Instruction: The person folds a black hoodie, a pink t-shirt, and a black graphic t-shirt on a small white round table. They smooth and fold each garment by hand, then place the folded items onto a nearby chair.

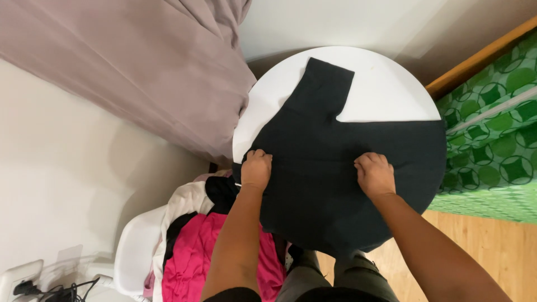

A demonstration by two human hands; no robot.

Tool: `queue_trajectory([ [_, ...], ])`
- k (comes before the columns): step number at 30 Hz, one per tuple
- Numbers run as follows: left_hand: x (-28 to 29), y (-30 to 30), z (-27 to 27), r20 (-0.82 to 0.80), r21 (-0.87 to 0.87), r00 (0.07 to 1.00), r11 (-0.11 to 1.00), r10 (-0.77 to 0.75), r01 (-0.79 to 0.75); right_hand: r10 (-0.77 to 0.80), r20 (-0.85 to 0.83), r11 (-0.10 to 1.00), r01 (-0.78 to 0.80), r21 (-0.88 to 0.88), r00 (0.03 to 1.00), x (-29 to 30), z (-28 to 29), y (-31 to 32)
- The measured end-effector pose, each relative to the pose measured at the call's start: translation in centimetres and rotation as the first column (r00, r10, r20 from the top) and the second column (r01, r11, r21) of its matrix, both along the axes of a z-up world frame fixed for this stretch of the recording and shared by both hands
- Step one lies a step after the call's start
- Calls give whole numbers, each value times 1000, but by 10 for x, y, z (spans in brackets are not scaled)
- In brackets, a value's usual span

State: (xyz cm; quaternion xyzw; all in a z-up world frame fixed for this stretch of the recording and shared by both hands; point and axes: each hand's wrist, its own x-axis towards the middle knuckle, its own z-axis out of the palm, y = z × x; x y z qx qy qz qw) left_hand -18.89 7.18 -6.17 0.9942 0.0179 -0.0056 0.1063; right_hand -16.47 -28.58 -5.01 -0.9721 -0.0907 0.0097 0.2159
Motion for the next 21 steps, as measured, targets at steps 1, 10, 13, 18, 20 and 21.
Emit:
queue_trajectory([
  [1, 0, 2, -2, 33, -32, 999, 999, -8, 9, 37, 53, 999, -38, 12, 998, 0, 1, -1],
  [10, -2, 20, 77, -21, -92, 999, 995, -45, 43, 163, 34, 980, -166, 110, 986, -10, 36, -14],
  [13, -2, 38, 71, 61, -176, 991, 978, 123, -110, 250, 92, 960, -259, 104, 964, -15, 38, -19],
  [18, -17, 67, 67, 139, -200, 948, 945, 287, -257, 197, -10, 975, -197, -103, 980, -23, 26, -40],
  [20, -21, 72, 60, 123, -230, 935, 926, 332, -299, 109, -106, 973, -128, -194, 988, -20, 24, -42],
  [21, -21, 75, 51, 212, -294, 923, 922, 322, -254, 13, -104, 987, -29, -156, 995, -16, 18, -44],
])
